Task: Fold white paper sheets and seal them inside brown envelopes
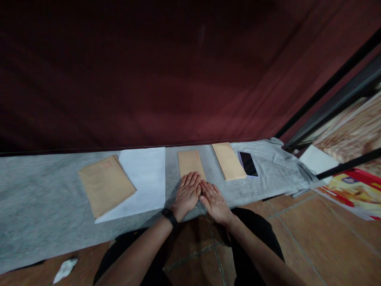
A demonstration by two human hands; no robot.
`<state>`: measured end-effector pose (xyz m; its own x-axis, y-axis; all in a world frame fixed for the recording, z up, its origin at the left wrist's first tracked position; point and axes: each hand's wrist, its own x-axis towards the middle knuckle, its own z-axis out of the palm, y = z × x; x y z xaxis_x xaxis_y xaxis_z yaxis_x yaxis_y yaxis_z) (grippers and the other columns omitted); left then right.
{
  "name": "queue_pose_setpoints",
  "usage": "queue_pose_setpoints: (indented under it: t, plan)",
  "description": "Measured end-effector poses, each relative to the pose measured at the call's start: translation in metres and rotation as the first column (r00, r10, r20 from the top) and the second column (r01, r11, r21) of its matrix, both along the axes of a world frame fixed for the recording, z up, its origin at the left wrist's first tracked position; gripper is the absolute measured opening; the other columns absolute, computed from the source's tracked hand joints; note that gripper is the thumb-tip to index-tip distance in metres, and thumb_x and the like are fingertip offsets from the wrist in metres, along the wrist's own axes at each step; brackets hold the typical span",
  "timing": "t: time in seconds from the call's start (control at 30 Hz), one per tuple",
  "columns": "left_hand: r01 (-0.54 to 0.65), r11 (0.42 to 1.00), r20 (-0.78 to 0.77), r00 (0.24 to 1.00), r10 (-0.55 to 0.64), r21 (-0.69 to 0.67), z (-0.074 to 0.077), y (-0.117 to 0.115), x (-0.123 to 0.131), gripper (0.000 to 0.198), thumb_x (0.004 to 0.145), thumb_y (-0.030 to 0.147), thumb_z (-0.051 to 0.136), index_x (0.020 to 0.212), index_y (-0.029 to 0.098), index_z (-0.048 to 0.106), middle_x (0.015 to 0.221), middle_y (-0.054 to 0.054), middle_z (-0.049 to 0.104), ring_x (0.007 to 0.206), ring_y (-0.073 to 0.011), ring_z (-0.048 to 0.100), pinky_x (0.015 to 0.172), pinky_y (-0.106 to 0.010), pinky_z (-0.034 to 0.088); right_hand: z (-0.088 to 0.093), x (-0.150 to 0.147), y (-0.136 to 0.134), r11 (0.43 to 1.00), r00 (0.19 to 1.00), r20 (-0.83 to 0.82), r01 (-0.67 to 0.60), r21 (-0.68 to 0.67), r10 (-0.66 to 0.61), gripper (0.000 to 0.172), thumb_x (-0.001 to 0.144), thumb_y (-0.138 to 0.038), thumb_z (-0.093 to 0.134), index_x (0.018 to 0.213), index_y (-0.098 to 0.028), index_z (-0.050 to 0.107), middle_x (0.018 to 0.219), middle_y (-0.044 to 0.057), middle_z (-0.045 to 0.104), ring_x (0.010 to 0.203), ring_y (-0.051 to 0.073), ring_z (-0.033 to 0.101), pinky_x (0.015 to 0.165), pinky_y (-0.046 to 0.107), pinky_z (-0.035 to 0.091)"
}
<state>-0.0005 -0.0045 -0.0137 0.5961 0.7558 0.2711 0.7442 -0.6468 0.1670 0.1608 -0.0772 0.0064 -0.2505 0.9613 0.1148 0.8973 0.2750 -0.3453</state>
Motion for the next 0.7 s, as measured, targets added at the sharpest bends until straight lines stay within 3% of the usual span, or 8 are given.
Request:
queue_pose_setpoints:
  t: [0.23,0.5,0.7]
  plan:
    - [-0.073,0.996,-0.084,0.994,0.067,-0.060,0.005,0.017,0.007,0.053,0.102,0.027,0.028,0.154,0.020,0.035,0.162,-0.004,0.031,0.152,-0.0237,0.019,0.125,-0.047,0.015,-0.005,-0.013,0.021,0.995,0.994,0.028,0.103,0.013,-0.103,0.055,0.107,-0.041,0.017,0.153,-0.018,0.036,0.158,0.007,0.036,0.149,0.022,0.028,0.123,0.049,0.017]
    - [-0.178,0.982,-0.087,0.981,0.173,-0.059,0.004,0.014,0.000,0.056,0.100,0.028,0.028,0.154,0.011,0.032,0.163,-0.012,0.027,0.152,-0.0232,0.018,0.125,-0.043,0.015,-0.017,-0.019,0.026,0.966,0.961,0.109,0.243,0.091,-0.253,0.056,0.107,-0.043,0.019,0.155,-0.017,0.032,0.160,0.009,0.032,0.148,0.023,0.031,0.122,0.048,0.013]
    - [-0.250,0.965,-0.067,0.967,0.245,-0.076,0.005,0.009,-0.005,0.059,0.099,0.029,0.029,0.153,0.006,0.032,0.162,-0.014,0.029,0.152,-0.0240,0.020,0.125,-0.041,0.014,-0.020,-0.019,0.028,0.963,0.951,0.159,0.252,0.096,-0.265,0.055,0.106,-0.039,0.022,0.155,-0.015,0.031,0.160,0.009,0.031,0.148,0.025,0.030,0.122,0.049,0.012]
